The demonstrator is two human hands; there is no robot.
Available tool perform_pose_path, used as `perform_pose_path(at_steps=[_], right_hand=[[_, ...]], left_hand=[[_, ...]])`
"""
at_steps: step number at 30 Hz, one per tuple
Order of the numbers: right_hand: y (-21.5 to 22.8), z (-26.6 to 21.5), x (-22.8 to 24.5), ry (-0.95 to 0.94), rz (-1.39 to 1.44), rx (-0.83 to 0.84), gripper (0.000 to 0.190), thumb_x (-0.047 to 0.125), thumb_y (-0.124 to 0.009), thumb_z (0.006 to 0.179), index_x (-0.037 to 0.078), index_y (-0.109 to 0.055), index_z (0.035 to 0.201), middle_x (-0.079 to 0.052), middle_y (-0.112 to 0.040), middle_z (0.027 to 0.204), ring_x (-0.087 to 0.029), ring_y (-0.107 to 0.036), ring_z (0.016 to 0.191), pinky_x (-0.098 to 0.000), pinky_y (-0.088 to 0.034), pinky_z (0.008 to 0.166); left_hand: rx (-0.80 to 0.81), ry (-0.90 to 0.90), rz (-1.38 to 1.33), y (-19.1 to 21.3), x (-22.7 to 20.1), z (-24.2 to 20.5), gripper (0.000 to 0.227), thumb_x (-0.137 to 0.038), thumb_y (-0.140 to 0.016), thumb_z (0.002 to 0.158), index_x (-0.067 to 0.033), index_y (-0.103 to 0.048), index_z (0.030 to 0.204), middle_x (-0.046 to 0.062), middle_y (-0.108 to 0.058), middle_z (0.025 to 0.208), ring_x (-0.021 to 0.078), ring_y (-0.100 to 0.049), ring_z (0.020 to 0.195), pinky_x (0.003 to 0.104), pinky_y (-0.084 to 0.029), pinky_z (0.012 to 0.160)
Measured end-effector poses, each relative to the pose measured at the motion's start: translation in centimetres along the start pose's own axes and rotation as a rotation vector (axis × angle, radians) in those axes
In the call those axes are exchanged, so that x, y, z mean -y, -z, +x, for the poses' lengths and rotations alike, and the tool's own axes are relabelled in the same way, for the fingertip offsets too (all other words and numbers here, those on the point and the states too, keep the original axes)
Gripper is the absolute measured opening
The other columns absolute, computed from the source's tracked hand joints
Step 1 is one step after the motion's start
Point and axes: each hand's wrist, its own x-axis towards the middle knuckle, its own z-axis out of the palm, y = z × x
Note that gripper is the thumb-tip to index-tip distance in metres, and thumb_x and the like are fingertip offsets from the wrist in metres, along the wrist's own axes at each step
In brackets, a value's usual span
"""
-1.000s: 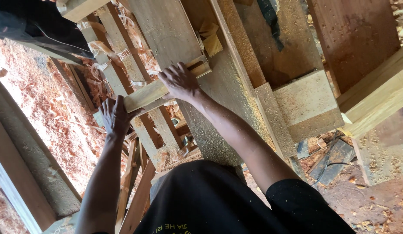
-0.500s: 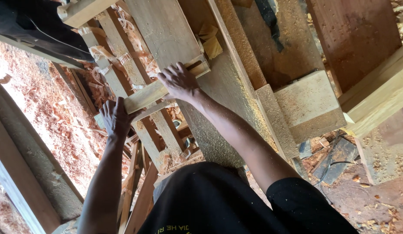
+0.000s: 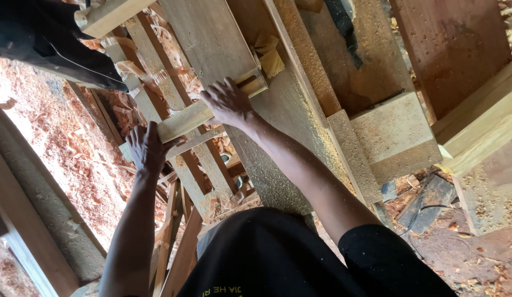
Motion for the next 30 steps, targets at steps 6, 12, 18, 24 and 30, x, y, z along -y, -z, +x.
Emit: perform_pose_path(at_steps=[6,12,18,24,30], right_hand=[[0.7,0.7,-0.1,-0.027,0.037,0.079,0.070,0.070,-0.079,0.073,0.012,-0.064,0.110,-0.007,-0.066,0.097,-0.024,-0.064,0.094,-0.0434,-0.043,0.084],[0.1,0.7,-0.2,-0.013,0.005,0.012,0.069,0.070,-0.080,0.071,0.013,-0.065,0.105,-0.006,-0.066,0.094,-0.024,-0.064,0.090,-0.0419,-0.042,0.079],[-0.1,0.8,-0.3,-0.006,-0.003,-0.039,0.066,0.067,-0.082,0.068,0.014,-0.065,0.103,-0.006,-0.067,0.093,-0.024,-0.065,0.089,-0.0420,-0.042,0.077],[-0.2,1.1,-0.4,-0.010,-0.006,-0.033,0.064,0.064,-0.081,0.068,0.014,-0.065,0.104,-0.006,-0.067,0.092,-0.024,-0.064,0.088,-0.0423,-0.043,0.076],[-1.0,1.4,-0.6,-0.016,0.017,-0.001,0.064,0.064,-0.081,0.070,0.013,-0.065,0.105,-0.007,-0.067,0.093,-0.025,-0.064,0.088,-0.0431,-0.043,0.077]], left_hand=[[-0.001,0.026,-0.126,0.9,-0.1,0.7,0.073,-0.069,-0.085,0.068,-0.0132,-0.053,0.104,0.017,-0.052,0.100,0.0446,-0.062,0.094,0.049,-0.052,0.083],[0.022,0.050,-0.177,1.0,0.1,1.0,0.071,-0.060,-0.089,0.068,-0.0125,-0.053,0.107,0.019,-0.053,0.103,0.0465,-0.064,0.096,0.053,-0.053,0.082],[0.035,0.073,-0.096,-0.3,1.0,1.2,0.071,-0.057,-0.090,0.067,-0.0143,-0.054,0.109,0.016,-0.051,0.101,0.0439,-0.065,0.095,0.052,-0.055,0.080],[0.002,0.018,-0.058,-1.0,1.7,1.4,0.073,-0.062,-0.087,0.068,-0.0104,-0.057,0.110,0.017,-0.052,0.099,0.0449,-0.061,0.097,0.054,-0.054,0.082],[-0.005,0.017,-0.074,-1.1,1.8,1.4,0.072,-0.062,-0.086,0.070,-0.0092,-0.058,0.110,0.017,-0.051,0.098,0.0450,-0.058,0.097,0.056,-0.051,0.082]])
